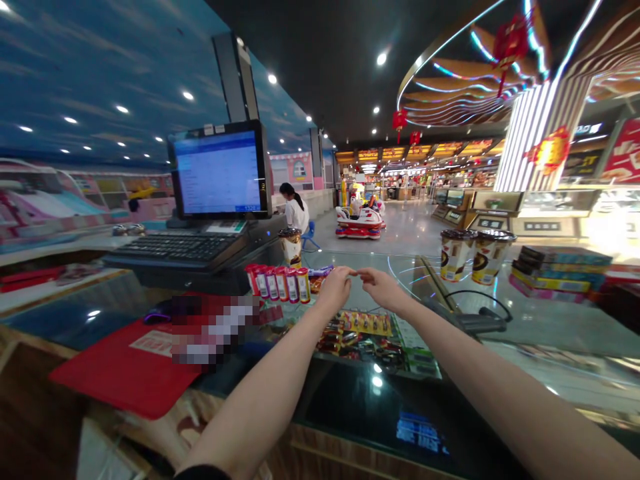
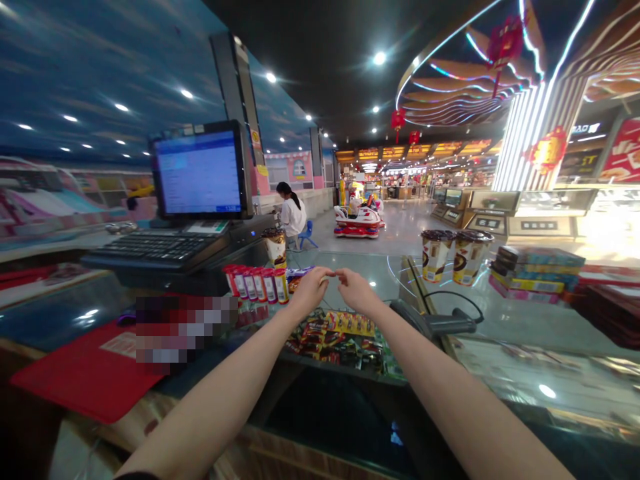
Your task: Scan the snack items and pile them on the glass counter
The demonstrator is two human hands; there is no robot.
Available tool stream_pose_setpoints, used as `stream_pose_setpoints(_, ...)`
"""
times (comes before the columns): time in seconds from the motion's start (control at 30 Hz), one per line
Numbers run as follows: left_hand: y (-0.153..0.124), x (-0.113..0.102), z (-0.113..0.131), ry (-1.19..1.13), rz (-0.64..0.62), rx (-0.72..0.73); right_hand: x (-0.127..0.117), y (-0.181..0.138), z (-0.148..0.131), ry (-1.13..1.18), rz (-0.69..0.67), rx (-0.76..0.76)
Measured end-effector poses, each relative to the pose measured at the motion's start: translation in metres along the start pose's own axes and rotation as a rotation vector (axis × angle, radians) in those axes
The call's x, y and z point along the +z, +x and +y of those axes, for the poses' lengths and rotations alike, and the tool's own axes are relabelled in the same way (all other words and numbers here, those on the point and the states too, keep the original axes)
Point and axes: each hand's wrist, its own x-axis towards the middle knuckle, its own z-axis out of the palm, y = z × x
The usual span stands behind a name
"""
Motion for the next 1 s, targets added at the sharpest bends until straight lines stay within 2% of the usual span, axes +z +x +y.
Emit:
stream_pose_setpoints(0.27,-0.003,0.001,-0.004,0.154,0.001,0.019,0.019,-0.020,0.010,-0.027,-0.012,0.019)
stream_pose_setpoints(0.57,-0.010,0.002,-0.004,0.376,-0.045,-0.117,0.018,-0.030,0.010,-0.066,0.036,0.058)
stream_pose_setpoints(0.73,-0.012,0.011,-0.016,0.414,-0.030,-0.206,0.018,-0.031,0.011,-0.060,0.046,0.056)
stream_pose_setpoints(0.9,-0.012,0.016,-0.025,0.411,-0.033,-0.249,0.018,-0.032,0.012,-0.075,0.045,0.048)
stream_pose_setpoints(1.0,-0.012,0.015,-0.022,0.423,-0.059,-0.219,0.017,-0.031,0.011,-0.087,0.052,0.061)
